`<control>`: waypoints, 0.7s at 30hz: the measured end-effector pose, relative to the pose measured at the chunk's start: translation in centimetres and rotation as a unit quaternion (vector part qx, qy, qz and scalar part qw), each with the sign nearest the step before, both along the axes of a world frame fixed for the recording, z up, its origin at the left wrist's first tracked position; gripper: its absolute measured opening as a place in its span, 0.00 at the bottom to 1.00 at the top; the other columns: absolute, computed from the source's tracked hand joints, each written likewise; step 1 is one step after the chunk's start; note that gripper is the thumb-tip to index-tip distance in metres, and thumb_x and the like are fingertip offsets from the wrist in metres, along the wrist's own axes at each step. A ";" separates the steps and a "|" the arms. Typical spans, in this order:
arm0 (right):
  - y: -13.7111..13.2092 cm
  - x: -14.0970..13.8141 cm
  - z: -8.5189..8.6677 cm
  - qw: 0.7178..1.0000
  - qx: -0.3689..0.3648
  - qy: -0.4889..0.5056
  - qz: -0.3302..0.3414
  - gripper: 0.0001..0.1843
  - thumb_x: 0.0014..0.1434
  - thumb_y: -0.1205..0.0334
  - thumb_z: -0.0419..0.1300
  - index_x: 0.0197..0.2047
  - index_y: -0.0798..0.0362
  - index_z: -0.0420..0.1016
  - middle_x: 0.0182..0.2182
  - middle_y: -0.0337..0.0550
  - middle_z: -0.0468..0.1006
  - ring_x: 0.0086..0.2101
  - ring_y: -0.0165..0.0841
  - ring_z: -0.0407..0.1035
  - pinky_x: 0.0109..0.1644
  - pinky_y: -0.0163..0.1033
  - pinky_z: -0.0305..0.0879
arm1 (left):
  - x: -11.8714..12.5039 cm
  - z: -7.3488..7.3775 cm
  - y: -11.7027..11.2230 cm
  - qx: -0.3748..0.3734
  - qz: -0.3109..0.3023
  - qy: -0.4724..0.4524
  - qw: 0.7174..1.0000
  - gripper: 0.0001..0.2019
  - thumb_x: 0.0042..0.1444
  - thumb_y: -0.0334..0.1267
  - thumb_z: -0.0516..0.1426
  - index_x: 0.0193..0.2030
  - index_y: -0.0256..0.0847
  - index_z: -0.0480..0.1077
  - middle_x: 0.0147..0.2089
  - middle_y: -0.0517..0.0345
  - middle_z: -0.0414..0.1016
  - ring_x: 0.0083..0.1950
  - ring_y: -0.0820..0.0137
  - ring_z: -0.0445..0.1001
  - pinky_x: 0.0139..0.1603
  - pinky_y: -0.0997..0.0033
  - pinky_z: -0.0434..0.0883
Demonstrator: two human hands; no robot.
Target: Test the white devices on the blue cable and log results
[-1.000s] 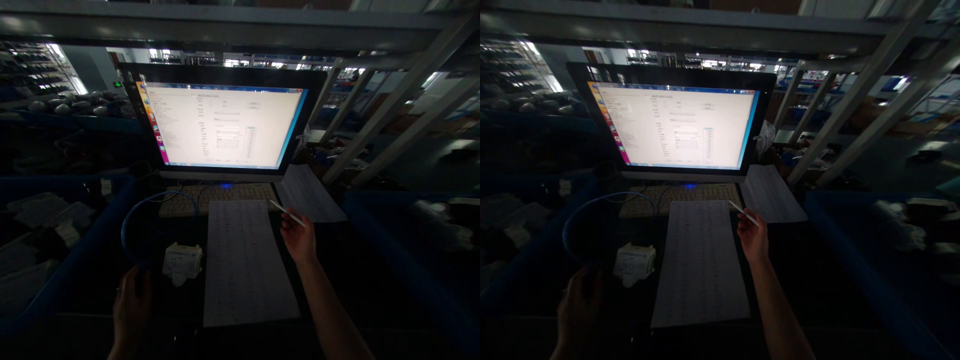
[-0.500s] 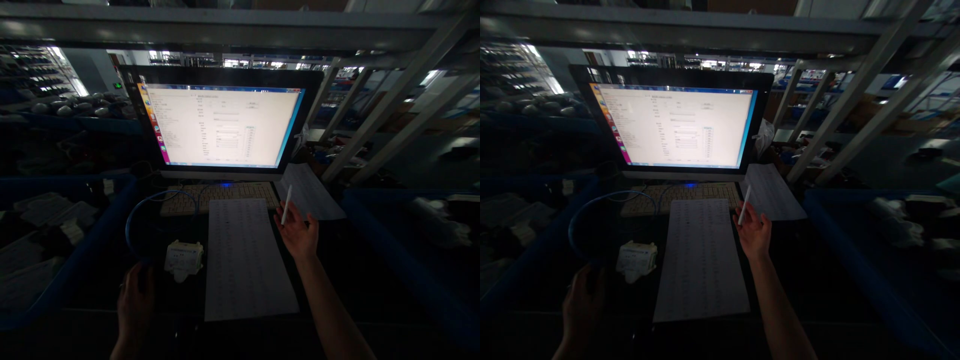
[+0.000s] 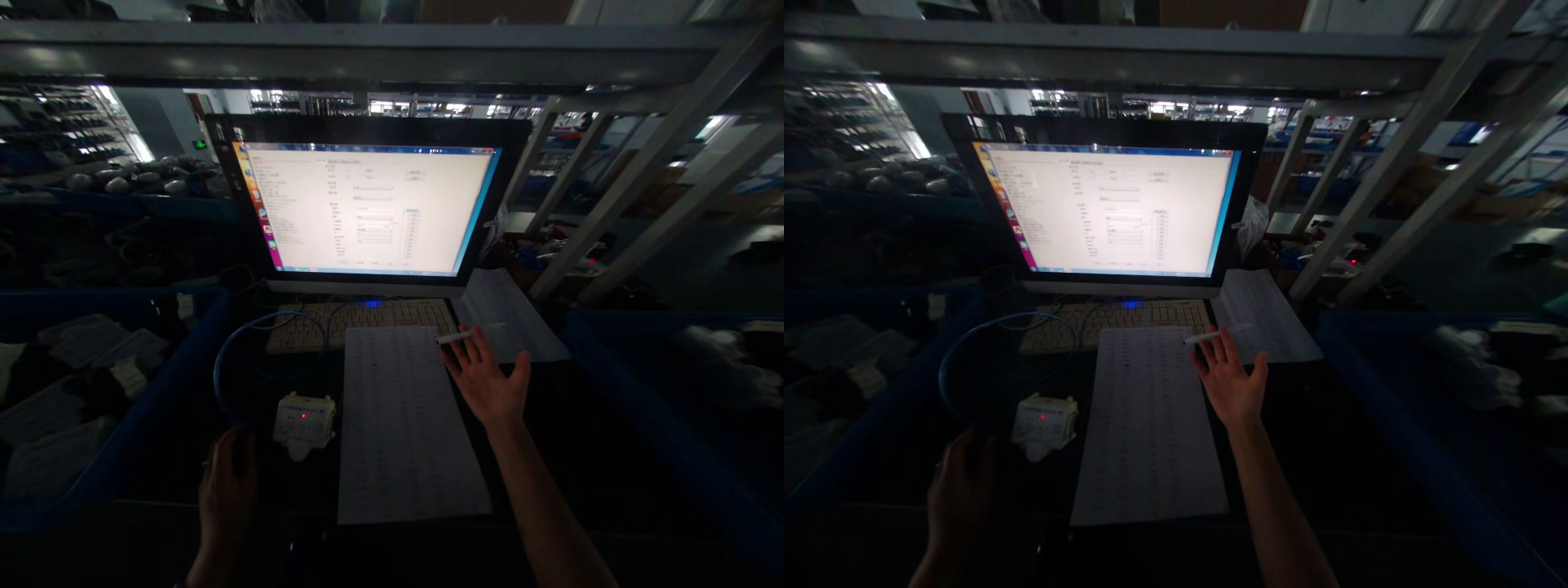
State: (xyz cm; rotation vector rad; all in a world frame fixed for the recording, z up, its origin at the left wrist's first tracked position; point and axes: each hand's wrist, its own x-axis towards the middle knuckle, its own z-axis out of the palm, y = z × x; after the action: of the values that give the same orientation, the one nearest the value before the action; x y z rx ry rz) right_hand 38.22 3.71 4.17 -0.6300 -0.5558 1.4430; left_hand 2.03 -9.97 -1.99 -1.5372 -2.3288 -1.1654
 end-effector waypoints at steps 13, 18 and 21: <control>-0.3 -0.3 -0.1 0.998 0.055 -0.022 0.038 0.39 0.34 0.27 0.61 0.48 0.35 0.73 0.63 0.34 0.61 0.64 0.45 0.47 0.62 0.62 0.52 | 0.3 0.4 0.1 -0.002 -0.004 -0.021 1.000 0.17 0.56 0.50 0.48 0.43 0.41 0.65 0.40 0.47 0.74 0.41 0.59 0.75 0.39 0.61 0.71; -0.5 -0.5 0.2 0.998 0.039 -0.034 0.028 0.45 0.30 0.28 0.63 0.52 0.36 0.70 0.64 0.34 0.58 0.64 0.45 0.46 0.61 0.60 0.56 | 0.5 0.6 0.1 -0.001 -0.010 -0.030 1.000 0.16 0.56 0.49 0.49 0.43 0.41 0.66 0.41 0.47 0.75 0.41 0.59 0.75 0.39 0.61 0.71; -0.5 -0.5 0.4 0.998 0.041 -0.034 0.040 0.44 0.30 0.28 0.64 0.50 0.36 0.72 0.64 0.34 0.59 0.64 0.45 0.47 0.60 0.60 0.57 | 0.5 0.4 0.1 0.001 -0.003 -0.031 1.000 0.16 0.56 0.49 0.48 0.43 0.40 0.66 0.41 0.47 0.75 0.41 0.59 0.75 0.38 0.60 0.71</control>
State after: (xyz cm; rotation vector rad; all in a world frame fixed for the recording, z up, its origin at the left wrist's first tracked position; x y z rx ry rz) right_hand 37.68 3.22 4.53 -0.5997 -0.6966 1.4707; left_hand 2.49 -9.90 -1.55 -1.5285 -2.3629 -1.2348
